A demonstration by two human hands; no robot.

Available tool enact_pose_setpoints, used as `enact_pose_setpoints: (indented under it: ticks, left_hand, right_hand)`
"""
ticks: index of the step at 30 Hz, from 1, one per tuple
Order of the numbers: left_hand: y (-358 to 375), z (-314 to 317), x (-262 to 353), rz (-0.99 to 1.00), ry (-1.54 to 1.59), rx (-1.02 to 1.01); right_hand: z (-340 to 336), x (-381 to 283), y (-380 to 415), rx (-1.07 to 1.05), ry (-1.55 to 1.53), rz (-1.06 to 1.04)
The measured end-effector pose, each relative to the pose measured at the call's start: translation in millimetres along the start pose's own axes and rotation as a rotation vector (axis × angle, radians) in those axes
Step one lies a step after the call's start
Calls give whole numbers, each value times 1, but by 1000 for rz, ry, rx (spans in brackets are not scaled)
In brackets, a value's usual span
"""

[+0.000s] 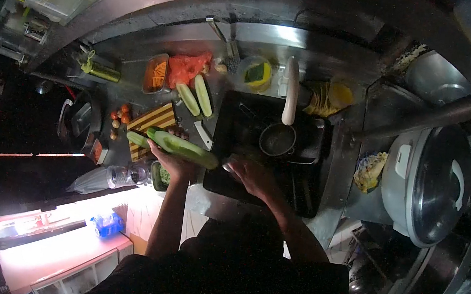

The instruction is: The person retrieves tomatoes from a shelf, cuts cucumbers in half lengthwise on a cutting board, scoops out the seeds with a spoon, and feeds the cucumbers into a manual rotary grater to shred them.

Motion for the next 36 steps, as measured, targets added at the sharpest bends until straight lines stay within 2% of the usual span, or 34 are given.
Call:
enact_pose_setpoints:
  ticks: [3, 6, 9, 12, 13, 15, 18, 21, 24, 25, 27, 29, 30, 31, 32, 33, 36]
  left_hand:
    - [0, -9, -1, -5, -17, 2]
    - [2, -12, -4, -21, -56, -26]
    - [4, -6, -6, -79, 108, -96]
    - [9, -5, 2, -4, -88, -115]
    - [13, 0, 2, -69, -23, -4]
    - [14, 0, -2, -57, -31, -3]
    - [2, -7, -9, -36, 30, 83]
    - [1, -6, -4, 4, -11, 45]
    - [-4, -7, 6, -45, -50, 82]
    - [-2, -10, 6, -67, -9, 72]
    - [1, -7, 1, -131, 70, 41]
    - [0, -16, -8, -101, 21, -70]
    - [0, -19, -10, -81, -4, -126]
    - [4, -14, -11, -88, -15, -41]
    - [6, -12, -12, -90, 2, -67]
    - [8, -12, -12, -90, 18, -91]
    - [7, -23, -12, -96, -24, -51]
  right_hand:
    - [-17, -103, 1, 1, 27, -129]
    - [-1, -130, -17, 71, 242, -346]
    - [18, -118, -28, 189, 342, -523]
    - [26, -102, -30, 137, 266, -452]
    - [30, -90, -28, 139, 291, -421]
    - [37, -55, -27, 150, 350, -370]
    - [36, -4, -23, 251, 454, -691]
    - [22, 38, 4, 13, 631, -326]
    - [7, 41, 16, -129, 627, 58]
    - [11, 36, 17, -24, 589, -131]
    - [15, -18, 9, 206, 499, -487]
    - [5, -94, -6, -6, -3, -155]
    - [13, -101, -12, 23, 38, -189]
    - [20, -107, -17, 51, 79, -226]
    - [23, -110, -21, 77, 121, -266]
    - [29, -100, -30, 64, 135, -402]
    - [44, -84, -37, 72, 153, -469]
Point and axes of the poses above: each hand's wrist, its own y-axis away from the middle knuckle, its own z-axis out of the palm, x = y × z, the point moved 1 cm from there along -y, towards the middle knuckle, and after that the axes turned 8 degrees about -z, right-handed, at the moved point
